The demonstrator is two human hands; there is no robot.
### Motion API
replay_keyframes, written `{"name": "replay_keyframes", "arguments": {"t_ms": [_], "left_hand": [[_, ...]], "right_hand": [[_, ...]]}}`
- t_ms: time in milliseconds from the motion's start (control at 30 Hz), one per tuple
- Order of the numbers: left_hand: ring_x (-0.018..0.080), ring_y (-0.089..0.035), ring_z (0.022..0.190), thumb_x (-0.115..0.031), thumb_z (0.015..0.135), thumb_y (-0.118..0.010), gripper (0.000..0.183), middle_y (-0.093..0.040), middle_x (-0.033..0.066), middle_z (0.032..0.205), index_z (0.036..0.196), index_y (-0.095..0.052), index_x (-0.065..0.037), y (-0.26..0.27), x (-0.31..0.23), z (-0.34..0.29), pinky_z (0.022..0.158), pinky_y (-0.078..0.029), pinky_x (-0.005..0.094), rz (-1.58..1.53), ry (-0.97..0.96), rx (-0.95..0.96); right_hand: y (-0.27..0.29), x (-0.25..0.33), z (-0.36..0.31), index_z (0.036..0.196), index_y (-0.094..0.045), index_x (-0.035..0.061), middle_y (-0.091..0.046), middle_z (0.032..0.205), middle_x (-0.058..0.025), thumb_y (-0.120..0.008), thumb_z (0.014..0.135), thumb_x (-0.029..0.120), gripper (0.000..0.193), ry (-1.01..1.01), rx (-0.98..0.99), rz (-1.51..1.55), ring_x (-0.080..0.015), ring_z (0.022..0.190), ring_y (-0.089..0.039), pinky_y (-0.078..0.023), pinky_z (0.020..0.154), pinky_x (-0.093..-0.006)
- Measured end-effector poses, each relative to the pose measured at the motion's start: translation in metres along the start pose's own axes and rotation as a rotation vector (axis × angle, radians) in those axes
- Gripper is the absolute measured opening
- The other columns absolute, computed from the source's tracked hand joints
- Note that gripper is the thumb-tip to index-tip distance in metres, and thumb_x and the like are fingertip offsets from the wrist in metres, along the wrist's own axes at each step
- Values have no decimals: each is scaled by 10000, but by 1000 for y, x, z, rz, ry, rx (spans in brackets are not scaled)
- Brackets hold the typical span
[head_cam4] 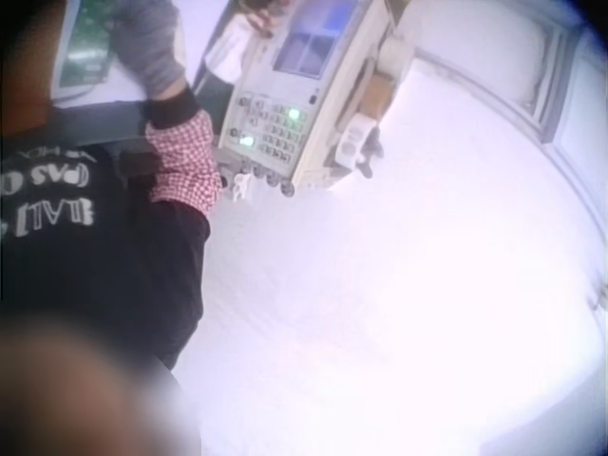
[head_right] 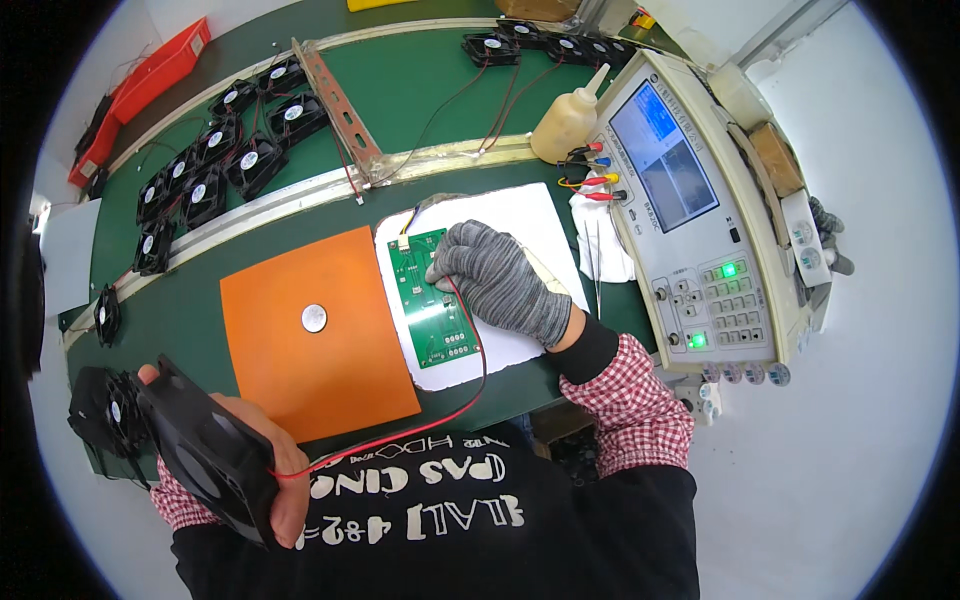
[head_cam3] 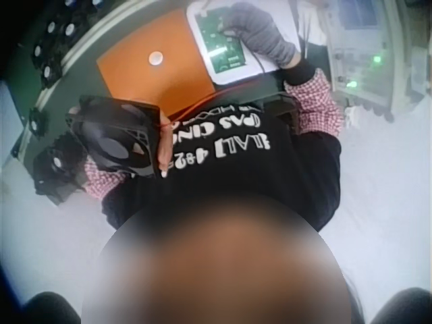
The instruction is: The person repeatedly picks up small black cooling fans from a pile on the left and connects their wires to a green circuit board on the right. The person uses a red probe to touch the board while holding the fan, then places the fan back on the pile. This cycle is repeated for multiple fans throughout the clip.
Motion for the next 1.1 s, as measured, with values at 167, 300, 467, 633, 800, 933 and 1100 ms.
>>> {"name": "replay_keyframes", "arguments": {"t_ms": [167, 300, 467, 633, 800, 933, 1100], "left_hand": [[371, -580, 1135, -437, 802, -755, 752, -562, 223, 1294, 1323, -499, 41, -3, -56, 29, 961, -475, 460, 1355, -421, -268], [375, -524, 1247, -274, 814, -762, 699, -528, 198, 1366, 1378, -466, 15, 23, -55, 103, 1029, -444, 453, 1813, -732, -244], [407, -415, 1339, -287, 738, -807, 862, -411, 265, 1451, 1425, -390, 25, 202, -65, 162, 1092, -369, 461, 2038, -442, -781], [422, -473, 1204, -419, 634, -815, 957, -498, 283, 1281, 1381, -440, 48, 307, -76, 152, 1034, -403, 447, 1991, 183, -794], [426, -484, 1144, 59, 571, -660, 680, -503, 241, 1180, 1218, -451, 34, 134, -63, 134, 992, -425, 448, 1993, -538, -660], [401, -559, 1139, -53, 600, -825, 793, -532, 225, 1268, 1284, -427, -10, 13, -31, 78, 956, -473, 435, 1456, -736, -354], [337, -607, 1056, -280, 774, -804, 532, -596, 205, 1154, 1164, -545, -26, -13, -96, 2, 922, -502, 440, 1548, -961, -668]], "right_hand": [[3, 3, -2, 871, -692, 87, -634, 847, -75, -741, 755, 52, 131, 55, -7, -125, -279, 829, -641, -534, 737, -381], [7, 13, 2, 889, -688, 79, -663, 846, -89, -731, 774, 46, 128, 126, -80, -146, -280, 773, -654, -539, 719, -374], [12, 2, -4, 978, -699, 62, -687, 883, -83, -761, 816, 98, 178, -161, -180, 107, -215, 816, -681, -543, 721, -318], [20, 0, -10, 1088, -684, 39, -667, 879, -44, -791, 819, 143, 307, -66, -264, 131, -97, 781, -630, -529, 750, -244], [4, -8, -12, 1300, -581, 14, -674, 1010, -62, -781, 837, 135, 519, -395, -119, 575, -141, 935, -649, -527, 856, -286], [-24, 46, -1, 1399, -452, 0, -620, 1217, -97, -761, 858, 163, 644, -180, 169, 527, -202, 1113, -596, -483, 954, -344], [-85, 57, -57, 1084, -619, 32, -651, 1070, -119, -674, 910, 175, 232, -562, 847, 926, -254, 977, -647, -516, 834, -381]]}}
Point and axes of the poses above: each hand's wrist, its own z-axis towards the middle knuckle, its own y-axis out of the back of the hand, x = y × z, the point moved 8 cm from there along z, towards the middle knuckle
